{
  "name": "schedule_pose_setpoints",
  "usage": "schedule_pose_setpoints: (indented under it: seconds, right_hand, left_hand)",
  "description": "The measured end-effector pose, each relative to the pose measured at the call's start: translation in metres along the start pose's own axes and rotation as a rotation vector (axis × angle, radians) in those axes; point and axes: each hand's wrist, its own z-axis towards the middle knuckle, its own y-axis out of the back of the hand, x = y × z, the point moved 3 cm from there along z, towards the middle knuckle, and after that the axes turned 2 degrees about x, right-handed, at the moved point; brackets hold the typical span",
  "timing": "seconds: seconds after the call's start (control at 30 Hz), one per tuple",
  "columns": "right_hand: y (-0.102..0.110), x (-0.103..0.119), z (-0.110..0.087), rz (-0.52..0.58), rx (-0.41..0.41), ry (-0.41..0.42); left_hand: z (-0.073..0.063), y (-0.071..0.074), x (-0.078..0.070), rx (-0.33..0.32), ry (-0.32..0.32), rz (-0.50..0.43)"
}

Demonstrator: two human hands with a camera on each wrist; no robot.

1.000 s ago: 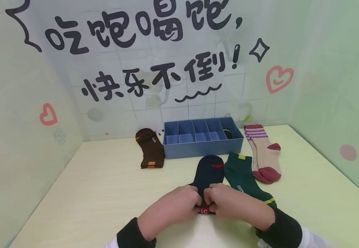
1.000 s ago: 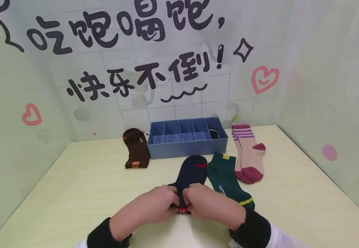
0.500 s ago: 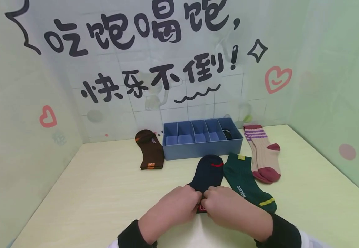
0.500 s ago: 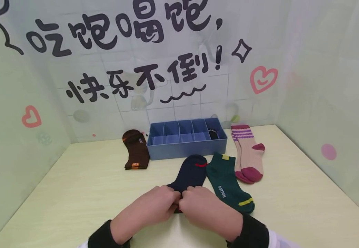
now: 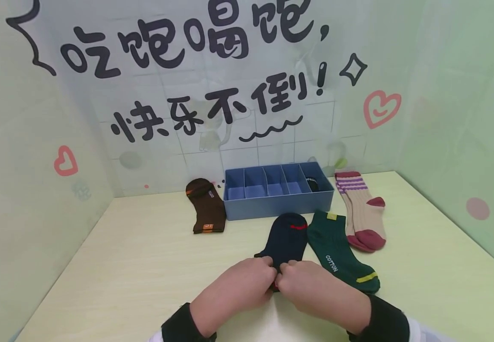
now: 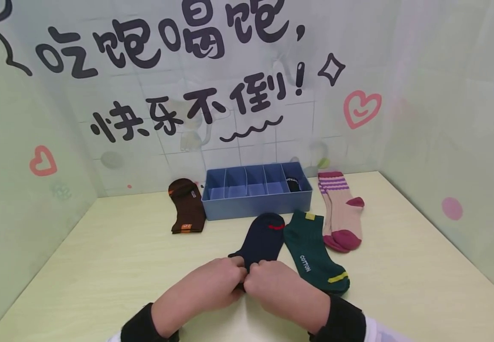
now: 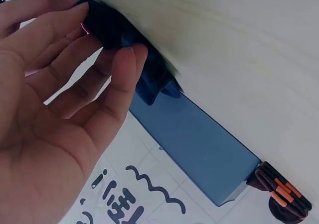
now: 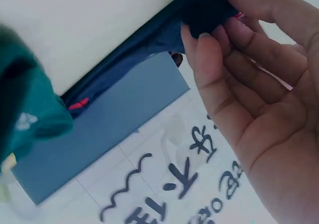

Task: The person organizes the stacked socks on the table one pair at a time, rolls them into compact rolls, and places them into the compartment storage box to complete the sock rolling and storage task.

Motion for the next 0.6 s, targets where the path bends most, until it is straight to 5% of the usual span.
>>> schedule_pose_setpoints:
  seconds: [0.1, 0.33, 0.6]
  right_hand:
    - [-0.002, -0.008, 0.003, 0.124, 0.021, -0.028]
    - [-0.006, -0.033, 0.005, 0.655, 0.085, -0.118]
    - [-0.001, -0.034, -0.001, 0.696, 0.184, -0.160]
  left_hand:
    - [0.002, -0.002, 0.000, 0.027, 0.013, 0.002]
    - [0.004, -0.006, 0.000, 0.099, 0.029, -0.038]
    - [0.001, -0.001, -0.002, 0.152, -0.033, -0.153]
